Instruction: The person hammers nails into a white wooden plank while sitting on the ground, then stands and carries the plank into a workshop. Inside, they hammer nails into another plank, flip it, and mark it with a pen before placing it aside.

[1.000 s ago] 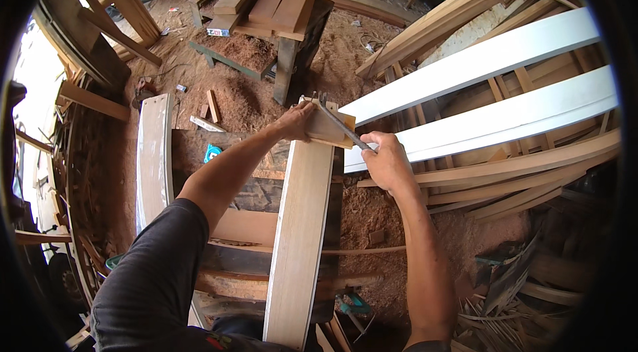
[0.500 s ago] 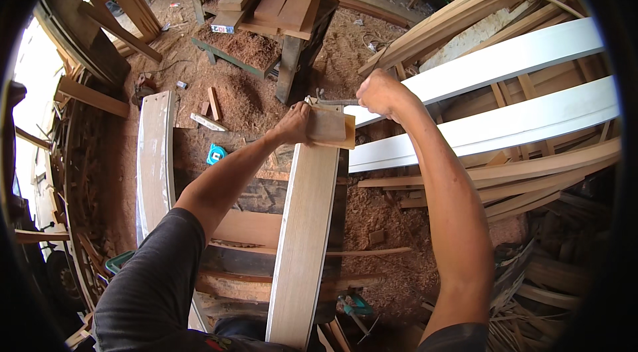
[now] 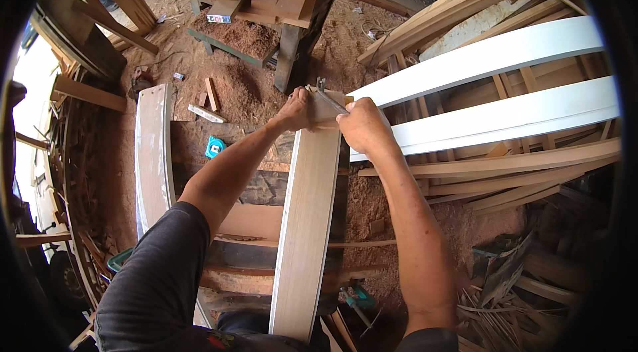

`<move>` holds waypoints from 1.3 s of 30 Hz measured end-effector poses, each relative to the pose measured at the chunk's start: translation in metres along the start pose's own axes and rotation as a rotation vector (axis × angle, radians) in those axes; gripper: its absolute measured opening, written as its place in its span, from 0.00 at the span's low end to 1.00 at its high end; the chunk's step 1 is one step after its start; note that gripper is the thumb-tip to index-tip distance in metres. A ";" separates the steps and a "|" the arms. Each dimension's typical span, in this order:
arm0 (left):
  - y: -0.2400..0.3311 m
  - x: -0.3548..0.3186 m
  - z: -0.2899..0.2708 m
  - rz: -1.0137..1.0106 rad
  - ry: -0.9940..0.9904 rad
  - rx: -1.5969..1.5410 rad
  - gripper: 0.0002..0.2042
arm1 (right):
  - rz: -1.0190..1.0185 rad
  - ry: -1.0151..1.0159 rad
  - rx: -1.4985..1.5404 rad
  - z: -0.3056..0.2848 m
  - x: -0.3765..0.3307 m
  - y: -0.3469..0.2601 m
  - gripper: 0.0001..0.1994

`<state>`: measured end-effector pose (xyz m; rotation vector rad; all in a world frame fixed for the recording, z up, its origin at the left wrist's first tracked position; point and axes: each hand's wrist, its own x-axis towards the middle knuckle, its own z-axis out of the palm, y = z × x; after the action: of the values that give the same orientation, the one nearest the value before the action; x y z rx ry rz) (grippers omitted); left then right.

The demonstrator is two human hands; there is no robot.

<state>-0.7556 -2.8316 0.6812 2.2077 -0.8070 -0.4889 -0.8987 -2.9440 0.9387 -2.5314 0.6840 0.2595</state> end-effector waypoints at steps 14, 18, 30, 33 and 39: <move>0.014 0.024 -0.070 -0.106 -0.097 -0.098 0.43 | 0.113 0.150 0.134 0.095 -0.069 0.021 0.22; 0.047 0.066 -0.048 -0.124 0.268 0.014 0.34 | 0.050 0.199 0.174 0.100 -0.067 0.022 0.21; 0.037 0.087 0.020 -0.002 0.374 0.110 0.09 | -0.083 0.321 0.132 0.158 -0.085 0.060 0.25; 0.039 0.087 0.021 0.037 0.414 0.069 0.09 | -0.126 0.351 0.133 0.165 -0.082 0.072 0.25; 0.029 0.087 0.028 0.089 0.462 0.000 0.15 | -0.105 0.409 0.128 0.193 -0.084 0.089 0.21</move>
<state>-0.7191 -2.9204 0.6754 2.1520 -0.6476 0.0685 -1.0261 -2.8766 0.7619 -2.5064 0.6881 -0.3381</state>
